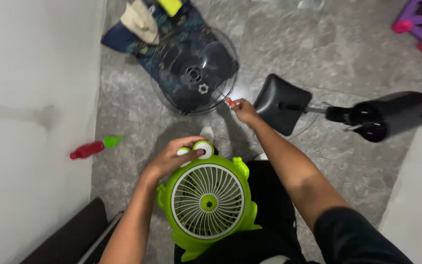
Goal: The person disassembles a black standing fan by removing the front grille, unscrewing the central nut, and detaching the fan blades. They then pick up a small green frog-shaped fan and remove its central cap and grille.
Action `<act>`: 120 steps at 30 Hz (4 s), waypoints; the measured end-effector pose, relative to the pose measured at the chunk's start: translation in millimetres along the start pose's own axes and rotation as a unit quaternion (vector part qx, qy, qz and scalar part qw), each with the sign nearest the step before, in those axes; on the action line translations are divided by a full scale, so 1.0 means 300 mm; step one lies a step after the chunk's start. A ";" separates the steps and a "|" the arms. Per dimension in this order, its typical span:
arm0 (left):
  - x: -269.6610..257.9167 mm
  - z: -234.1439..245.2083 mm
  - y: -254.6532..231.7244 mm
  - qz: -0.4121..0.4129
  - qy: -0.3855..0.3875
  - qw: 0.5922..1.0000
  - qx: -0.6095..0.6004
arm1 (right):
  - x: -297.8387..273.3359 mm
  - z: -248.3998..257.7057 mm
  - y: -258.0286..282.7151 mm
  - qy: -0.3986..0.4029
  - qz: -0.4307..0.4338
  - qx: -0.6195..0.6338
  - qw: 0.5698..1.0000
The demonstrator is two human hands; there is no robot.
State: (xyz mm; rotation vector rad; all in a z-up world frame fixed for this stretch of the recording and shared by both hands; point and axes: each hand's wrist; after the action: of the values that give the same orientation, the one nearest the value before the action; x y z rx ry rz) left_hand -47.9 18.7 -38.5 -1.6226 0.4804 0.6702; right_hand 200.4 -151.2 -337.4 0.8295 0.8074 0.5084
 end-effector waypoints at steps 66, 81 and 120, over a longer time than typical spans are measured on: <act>0.323 -0.410 -0.768 -0.269 0.248 0.915 0.170 | -1.263 0.673 1.081 -0.212 0.391 -0.293 0.846; 0.300 -0.384 -0.787 -0.228 0.212 0.937 0.157 | -1.246 0.748 1.142 -0.163 0.349 -0.280 0.879; 0.197 -0.415 -0.728 -0.278 0.185 0.924 0.186 | -1.381 0.679 1.225 -0.176 0.269 -0.277 0.905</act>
State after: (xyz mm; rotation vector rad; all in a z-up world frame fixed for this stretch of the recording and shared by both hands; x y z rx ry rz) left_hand 157.2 -65.2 94.1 -1.4217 0.3612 -0.1557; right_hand 79.0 -306.5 218.8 0.5738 0.0618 0.9900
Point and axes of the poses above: each hand's wrist, its own x-axis towards the middle knuckle, its own z-axis out of the back of the hand, y = z × x, and after that the axes turned 11 degrees about z, right-handed
